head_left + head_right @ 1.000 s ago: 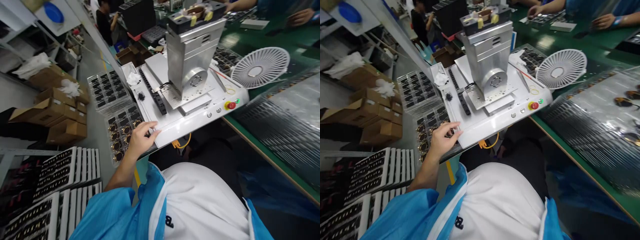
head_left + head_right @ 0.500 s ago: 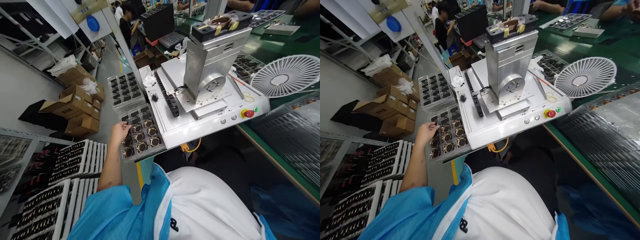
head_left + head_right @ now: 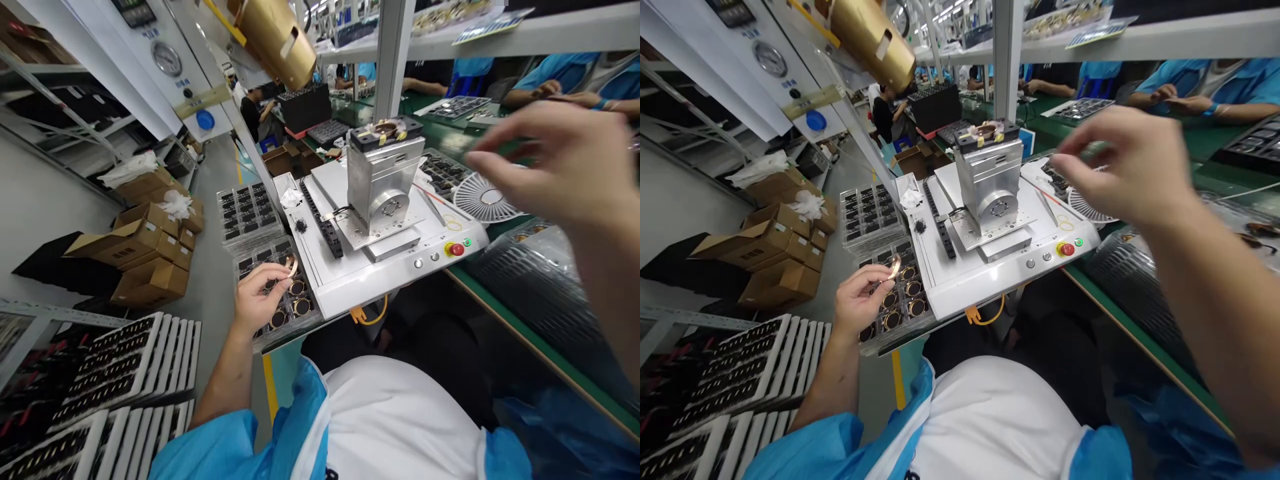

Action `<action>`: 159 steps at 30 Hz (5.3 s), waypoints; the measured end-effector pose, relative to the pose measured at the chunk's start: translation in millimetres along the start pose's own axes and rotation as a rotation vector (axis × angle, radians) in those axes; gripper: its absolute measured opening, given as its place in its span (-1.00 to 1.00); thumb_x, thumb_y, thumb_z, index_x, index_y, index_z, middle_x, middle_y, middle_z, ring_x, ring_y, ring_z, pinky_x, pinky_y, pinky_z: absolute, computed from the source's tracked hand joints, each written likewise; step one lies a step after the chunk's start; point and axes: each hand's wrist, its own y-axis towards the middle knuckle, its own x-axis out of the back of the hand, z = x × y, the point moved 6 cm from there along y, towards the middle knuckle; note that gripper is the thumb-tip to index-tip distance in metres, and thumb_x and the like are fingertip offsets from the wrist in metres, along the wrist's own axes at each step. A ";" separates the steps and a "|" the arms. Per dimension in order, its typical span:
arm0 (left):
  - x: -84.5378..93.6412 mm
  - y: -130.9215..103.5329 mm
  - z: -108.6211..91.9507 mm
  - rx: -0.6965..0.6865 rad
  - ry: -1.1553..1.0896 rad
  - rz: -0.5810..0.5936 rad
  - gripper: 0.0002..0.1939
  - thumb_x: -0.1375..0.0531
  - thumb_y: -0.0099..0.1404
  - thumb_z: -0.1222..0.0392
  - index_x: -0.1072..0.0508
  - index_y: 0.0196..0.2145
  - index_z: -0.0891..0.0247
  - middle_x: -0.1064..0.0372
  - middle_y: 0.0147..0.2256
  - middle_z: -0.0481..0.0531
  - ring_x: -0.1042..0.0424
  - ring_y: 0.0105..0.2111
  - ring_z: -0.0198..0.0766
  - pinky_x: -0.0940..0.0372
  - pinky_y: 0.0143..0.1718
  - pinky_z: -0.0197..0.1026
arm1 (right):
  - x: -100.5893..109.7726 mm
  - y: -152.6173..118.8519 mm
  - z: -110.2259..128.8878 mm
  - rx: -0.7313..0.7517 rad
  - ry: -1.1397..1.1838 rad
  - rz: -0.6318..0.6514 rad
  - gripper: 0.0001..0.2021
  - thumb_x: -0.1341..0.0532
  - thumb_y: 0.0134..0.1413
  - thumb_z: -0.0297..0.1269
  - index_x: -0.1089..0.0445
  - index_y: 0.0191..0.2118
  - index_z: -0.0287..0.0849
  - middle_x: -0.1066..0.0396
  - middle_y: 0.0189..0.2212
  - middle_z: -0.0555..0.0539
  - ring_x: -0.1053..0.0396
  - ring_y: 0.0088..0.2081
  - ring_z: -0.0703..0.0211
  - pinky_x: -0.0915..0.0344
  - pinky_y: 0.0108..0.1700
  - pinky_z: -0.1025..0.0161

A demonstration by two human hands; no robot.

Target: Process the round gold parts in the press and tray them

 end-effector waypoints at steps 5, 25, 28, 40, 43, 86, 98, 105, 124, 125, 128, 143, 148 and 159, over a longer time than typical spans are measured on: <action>12.0 -10.2 -4.9 0.018 -0.053 -0.016 -0.89 -0.32 0.35 0.14 -0.57 -0.33 0.18 -0.54 0.08 0.19 -0.61 0.01 -0.02 -0.55 0.08 0.09 | -53.4 77.8 33.8 0.140 0.019 0.229 -0.77 -0.45 0.10 -0.43 -0.60 -0.09 -0.27 -0.53 -0.02 -0.23 -0.47 -0.05 0.09 -0.41 0.00 0.18; -92.1 218.1 -100.2 -0.367 0.030 -0.014 -0.90 -0.27 0.29 0.27 -0.56 -0.40 0.25 -0.64 -0.28 0.04 -0.62 -0.17 -0.14 -0.48 -0.07 -0.10 | -46.0 49.1 -3.7 -0.101 0.669 -0.034 -0.68 -0.49 0.02 -0.28 -0.39 -0.17 -0.11 -0.58 -0.13 -0.14 -0.56 -0.01 0.03 -0.50 0.09 0.08; -125.8 259.7 -105.8 -0.287 0.130 0.098 -0.89 -0.24 0.25 0.31 -0.56 -0.42 0.28 -0.60 -0.37 0.08 -0.54 -0.32 -0.16 -0.41 -0.16 -0.12 | -35.8 6.7 -19.9 -0.141 0.710 -0.048 -0.64 -0.51 0.00 -0.13 -0.41 -0.17 -0.11 -0.59 -0.11 -0.16 -0.56 -0.01 -0.02 -0.52 0.10 0.02; -122.7 254.7 -100.4 -0.336 0.205 0.494 -0.50 -0.31 0.26 -0.13 -0.53 0.03 0.24 -0.53 0.12 0.16 -0.49 0.12 0.04 -0.29 0.17 -0.04 | -16.8 -192.8 -137.8 -0.812 0.701 -0.073 -0.37 -0.58 -0.28 0.19 -0.50 -0.15 -0.12 -0.62 -0.13 -0.17 -0.58 -0.13 -0.02 -0.53 -0.15 0.13; -123.6 254.8 -100.6 -0.354 0.260 0.503 -0.47 -0.33 0.22 -0.17 -0.50 0.01 0.24 -0.52 0.13 0.18 -0.49 0.12 0.06 -0.30 0.15 -0.05 | -22.1 -212.8 -150.6 -0.951 0.683 -0.049 -0.29 -0.60 -0.44 0.21 -0.48 -0.19 -0.15 -0.62 -0.16 -0.20 -0.56 -0.20 0.01 -0.49 -0.23 0.17; -89.4 176.0 -114.1 -0.346 0.029 0.347 -0.25 -0.28 0.22 -0.42 -0.48 0.18 0.12 -0.34 0.32 0.23 -0.23 0.38 0.12 -0.08 0.41 0.23 | -83.1 -197.1 -148.3 -0.624 -0.221 0.545 -0.11 -0.26 0.18 -0.19 0.08 0.54 -0.21 -0.61 -0.11 -0.25 -0.56 -0.05 -0.29 -0.41 -0.02 -0.01; -203.8 -71.3 -54.1 0.500 -0.678 0.581 -0.67 -0.41 0.27 0.13 -0.64 0.00 0.07 -0.63 -0.05 0.18 -0.61 0.00 0.02 -0.43 0.15 0.07 | -75.7 -225.5 -127.8 -0.638 0.319 0.367 -0.27 -0.40 0.03 -0.14 -0.28 0.32 -0.16 -0.60 -0.21 -0.14 -0.56 -0.25 -0.03 -0.49 -0.09 0.03; -252.1 -97.0 -59.0 0.776 -1.229 0.494 -0.45 -0.52 0.13 0.00 -0.54 0.04 0.12 -0.61 -0.02 0.23 -0.62 0.01 0.05 -0.41 0.16 0.12 | -79.5 -278.3 -43.2 -0.494 0.747 0.214 -0.23 -0.62 -0.22 0.03 -0.38 0.12 -0.06 -0.61 -0.12 -0.18 -0.59 -0.12 -0.08 -0.51 -0.09 0.03; -238.9 -93.8 -40.1 1.023 -1.282 0.300 -0.55 -0.55 0.02 0.06 -0.62 -0.14 0.17 -0.63 -0.14 0.05 -0.67 -0.16 -0.12 -0.51 -0.14 -0.19 | 83.6 -138.7 -174.3 -0.714 -0.476 0.254 -0.84 -0.41 0.08 -0.38 -0.55 -0.19 -0.25 -0.53 -0.19 -0.31 -0.45 0.04 -0.33 -0.29 0.20 -0.31; -236.6 -95.6 -38.6 1.020 -1.278 0.297 -0.56 -0.55 0.02 0.06 -0.61 -0.14 0.18 -0.63 -0.15 0.06 -0.67 -0.14 -0.10 -0.51 -0.12 -0.18 | 94.2 -133.2 -189.9 -0.752 -0.510 0.245 -0.87 -0.43 0.03 -0.40 -0.54 -0.27 -0.23 -0.52 -0.27 -0.30 -0.44 0.04 -0.34 -0.26 0.21 -0.35; -232.1 -98.2 -37.0 0.994 -1.280 0.282 -0.56 -0.55 0.02 0.06 -0.61 -0.16 0.19 -0.64 -0.17 0.09 -0.65 -0.07 -0.06 -0.51 -0.03 -0.12 | 105.7 -126.4 -222.7 -0.777 -0.530 0.260 -0.74 -0.53 -0.11 -0.33 -0.41 -0.50 -0.15 -0.42 -0.46 -0.21 -0.43 0.01 -0.31 -0.23 0.23 -0.36; -236.8 -88.1 -50.4 0.950 -1.349 0.394 -0.57 -0.55 0.04 0.10 -0.62 -0.14 0.21 -0.63 -0.16 0.12 -0.64 -0.10 -0.07 -0.47 0.03 -0.06 | 94.8 -154.8 -183.8 -0.674 -0.251 0.080 -0.81 -0.33 0.17 -0.21 -0.58 -0.12 -0.08 -0.52 -0.37 -0.17 -0.53 -0.11 -0.27 -0.34 0.20 -0.29; -242.8 -72.9 -70.8 0.815 -1.366 0.559 -0.47 -0.54 0.06 0.13 -0.56 -0.01 0.14 -0.49 0.17 0.19 -0.64 -0.12 -0.09 -0.49 -0.03 -0.05 | 19.9 -187.7 -94.3 -0.550 0.276 0.187 -0.68 -0.31 0.19 -0.09 -0.61 -0.04 -0.14 -0.59 -0.31 -0.11 -0.51 -0.46 0.10 -0.52 -0.30 0.12; -240.2 -79.3 -59.3 0.768 -1.360 0.766 -0.18 -0.57 0.02 0.10 -0.47 0.22 0.25 -0.62 -0.19 0.15 -0.65 -0.12 0.02 -0.48 -0.08 -0.05 | -52.9 -215.4 -8.6 -0.079 0.409 0.358 -0.90 -0.23 0.29 -0.38 -0.44 -0.30 -0.16 -0.52 -0.20 -0.15 -0.51 -0.22 0.14 -0.42 -0.21 0.25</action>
